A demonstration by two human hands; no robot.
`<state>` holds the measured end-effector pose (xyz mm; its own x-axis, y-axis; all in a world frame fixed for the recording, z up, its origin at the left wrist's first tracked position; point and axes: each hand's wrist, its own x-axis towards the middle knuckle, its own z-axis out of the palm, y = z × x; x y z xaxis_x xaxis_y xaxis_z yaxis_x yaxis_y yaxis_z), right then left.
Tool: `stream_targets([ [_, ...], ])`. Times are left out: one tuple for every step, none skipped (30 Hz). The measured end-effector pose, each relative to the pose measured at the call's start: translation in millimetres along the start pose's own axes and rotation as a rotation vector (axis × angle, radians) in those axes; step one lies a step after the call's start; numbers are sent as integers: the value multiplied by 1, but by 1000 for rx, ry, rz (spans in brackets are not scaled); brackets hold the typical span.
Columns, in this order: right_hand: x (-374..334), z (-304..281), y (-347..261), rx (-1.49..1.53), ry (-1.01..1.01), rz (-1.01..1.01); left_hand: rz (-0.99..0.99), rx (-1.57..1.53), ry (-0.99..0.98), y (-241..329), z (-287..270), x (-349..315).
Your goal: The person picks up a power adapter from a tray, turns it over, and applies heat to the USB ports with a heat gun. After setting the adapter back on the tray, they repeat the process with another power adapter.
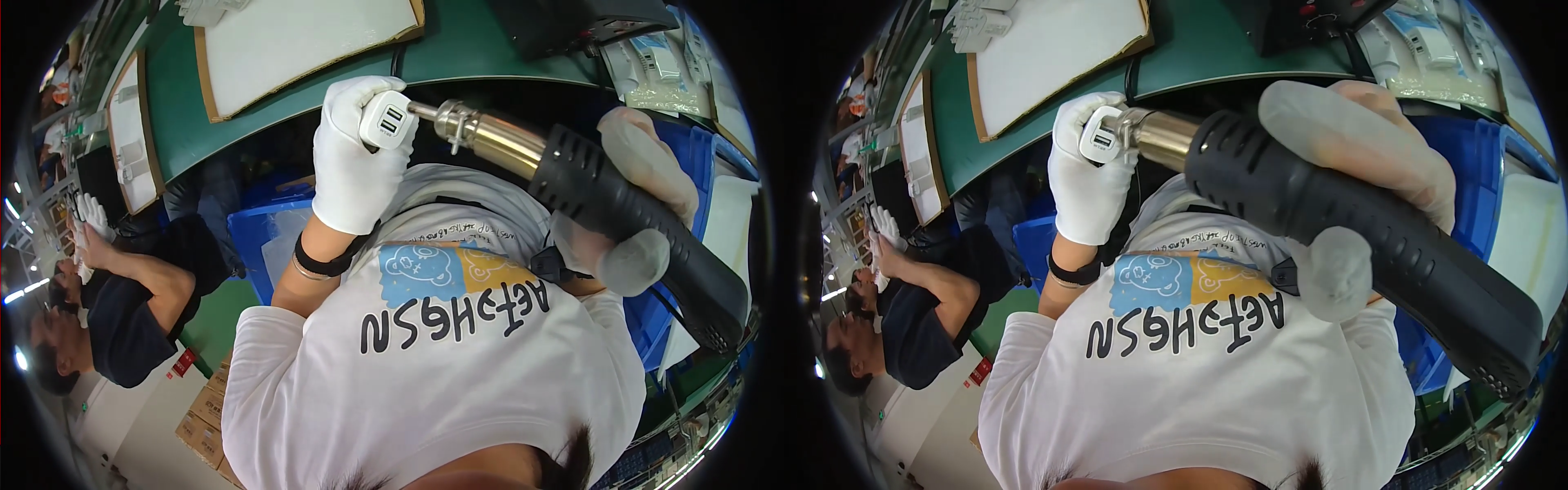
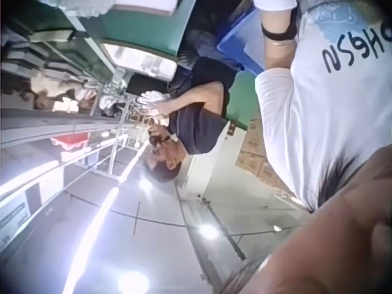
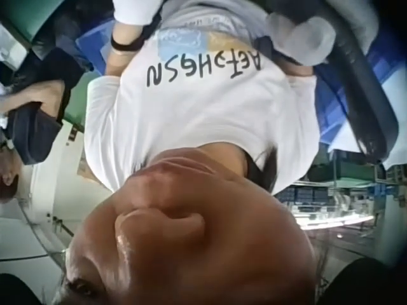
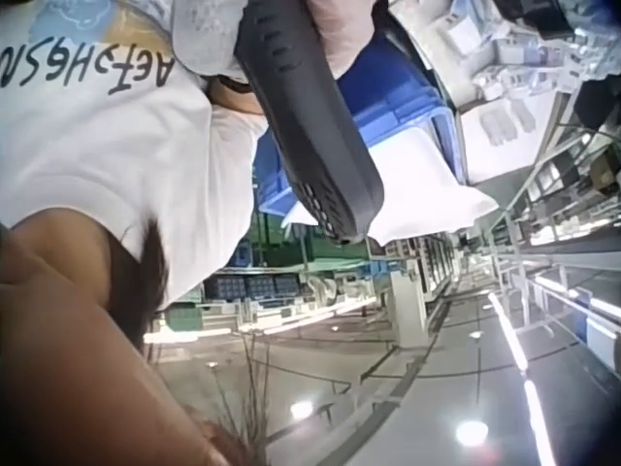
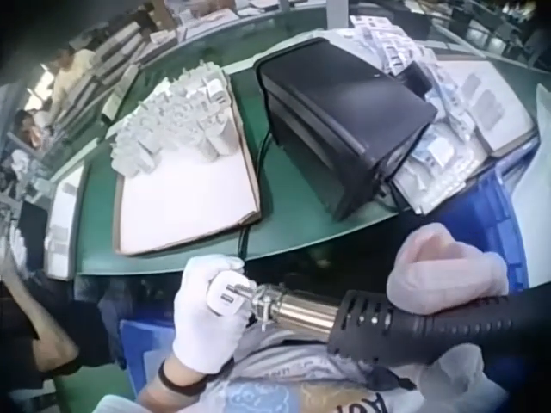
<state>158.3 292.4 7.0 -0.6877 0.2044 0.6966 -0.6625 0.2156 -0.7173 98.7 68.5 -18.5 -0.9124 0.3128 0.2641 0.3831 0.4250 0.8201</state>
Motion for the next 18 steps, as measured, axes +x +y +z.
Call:
stream_targets([
  [0, -1, 2, 37, -75, -68, 21, 25, -1, 0, -1, -1],
  [-1, -3, 1, 32, -74, -65, 21, 22, -6, 1, -1, 0],
  [-4, -5, 0, -17, -94, -44, 15, 24, -24, 3, -1, 0],
  [-6, -7, -1, -65, -114, -22, 9, 27, -43, 5, -1, 0],
  [-7, -8, -2, -113, -135, -1, 4, 30, -61, 7, -2, 0],
  [-7, -7, -4, -117, -134, 2, 3, 27, -64, 8, -1, 1],
  [-8, -3, -6, -112, -90, 30, -1, 33, -58, 9, -1, 0],
  [-8, 1, -9, -107, -46, 59, -5, 40, -52, 10, 0, -1],
  [-8, 2, -11, -103, -2, 88, -8, 45, -47, 11, 1, -2],
  [-7, 1, -13, -101, -2, 89, -10, 47, -46, 10, 1, -3],
  [-3, -1, -15, -89, -82, 86, 23, 44, -37, 8, 2, -3],
  [1, -3, -17, -80, -162, 83, 57, 37, -29, 5, 2, -2],
  [2, -4, -18, -71, -241, 80, 92, 31, -21, 5, 3, -1],
  [1, -3, -20, -74, -239, 81, 93, 29, -24, 5, 3, -1],
  [0, 1, -22, -109, -190, 102, 95, 39, -32, 6, 3, -1],
  [-1, 5, -24, -145, -141, 123, 97, 48, -40, 7, 4, 0],
  [-2, 7, -24, -173, -96, 142, 96, 62, -42, 8, 3, -1],
  [-1, 5, -23, -170, -97, 142, 95, 64, -40, 7, 3, -2],
])
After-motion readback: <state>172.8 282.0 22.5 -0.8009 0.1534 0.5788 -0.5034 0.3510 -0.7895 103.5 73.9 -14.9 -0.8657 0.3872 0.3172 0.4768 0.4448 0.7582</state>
